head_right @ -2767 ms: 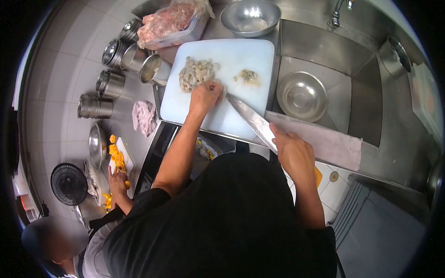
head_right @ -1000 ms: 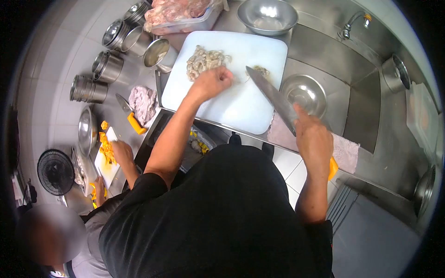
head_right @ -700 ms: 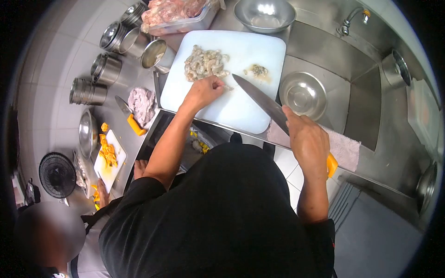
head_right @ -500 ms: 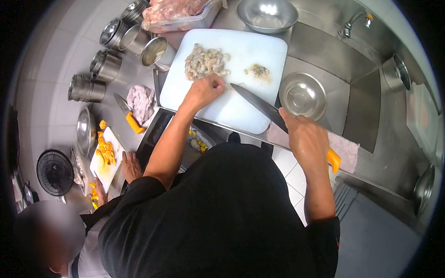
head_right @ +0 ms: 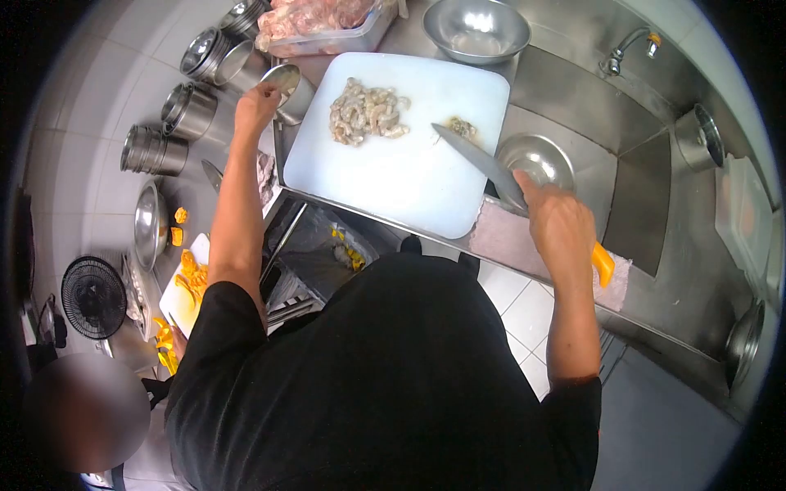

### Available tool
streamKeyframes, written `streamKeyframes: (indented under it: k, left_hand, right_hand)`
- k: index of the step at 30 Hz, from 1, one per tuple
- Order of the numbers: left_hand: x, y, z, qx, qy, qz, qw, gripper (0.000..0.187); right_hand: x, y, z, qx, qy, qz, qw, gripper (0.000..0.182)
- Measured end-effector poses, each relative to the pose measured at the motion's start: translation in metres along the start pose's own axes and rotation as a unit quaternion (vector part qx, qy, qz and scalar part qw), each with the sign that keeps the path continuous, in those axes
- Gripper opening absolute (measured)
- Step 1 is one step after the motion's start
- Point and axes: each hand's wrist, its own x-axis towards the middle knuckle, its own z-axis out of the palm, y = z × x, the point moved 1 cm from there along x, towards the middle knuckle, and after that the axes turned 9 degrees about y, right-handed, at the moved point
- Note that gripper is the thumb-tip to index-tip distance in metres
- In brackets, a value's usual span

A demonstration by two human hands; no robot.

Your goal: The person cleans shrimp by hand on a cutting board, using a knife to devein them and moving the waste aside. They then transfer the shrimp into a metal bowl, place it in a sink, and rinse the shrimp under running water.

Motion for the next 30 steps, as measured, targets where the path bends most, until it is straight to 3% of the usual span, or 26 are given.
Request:
streamKeyframes:
  k: [3,6,9,11,13,16,22,25,30]
  left_hand:
    - [0.001,-0.008,0.012,0.062,-0.02,0.039,0.997,0.036]
    - [-0.007,0.015,-0.001,0.067,0.064,0.078,0.993,0.033]
    - [-0.046,0.078,-0.024,-0.1,-0.028,0.109,0.989,0.031]
    - [-0.084,0.115,-0.009,-0.118,-0.089,0.189,0.971,0.027]
    - [-0.114,0.138,0.018,-0.025,-0.09,0.322,0.942,0.023]
    - [-0.139,0.139,0.055,-0.052,0.003,0.34,0.939,0.018]
    - [-0.148,0.147,0.041,-0.08,-0.027,0.287,0.954,0.019]
    - [-0.155,0.16,0.035,-0.128,-0.114,0.234,0.957,0.024]
    - [-0.154,0.167,0.037,-0.143,-0.177,0.167,0.959,0.026]
  right_hand:
    - [0.003,0.001,-0.004,-0.005,0.017,0.018,1.0,0.04]
    - [-0.002,-0.001,-0.008,0.003,0.062,0.029,0.998,0.039]
    - [-0.013,-0.004,-0.008,0.018,0.08,0.038,0.996,0.037]
    - [-0.016,-0.004,-0.002,0.041,0.065,0.027,0.997,0.036]
    - [-0.019,-0.005,0.002,0.076,0.035,-0.001,0.996,0.035]
    - [-0.018,-0.012,0.004,0.077,-0.019,0.02,0.997,0.035]
    - [-0.015,0.001,0.013,0.033,0.023,0.064,0.997,0.034]
    - [-0.016,-0.004,0.004,0.063,0.026,0.093,0.993,0.033]
    - [-0.02,-0.001,0.014,0.161,-0.021,0.129,0.978,0.036]
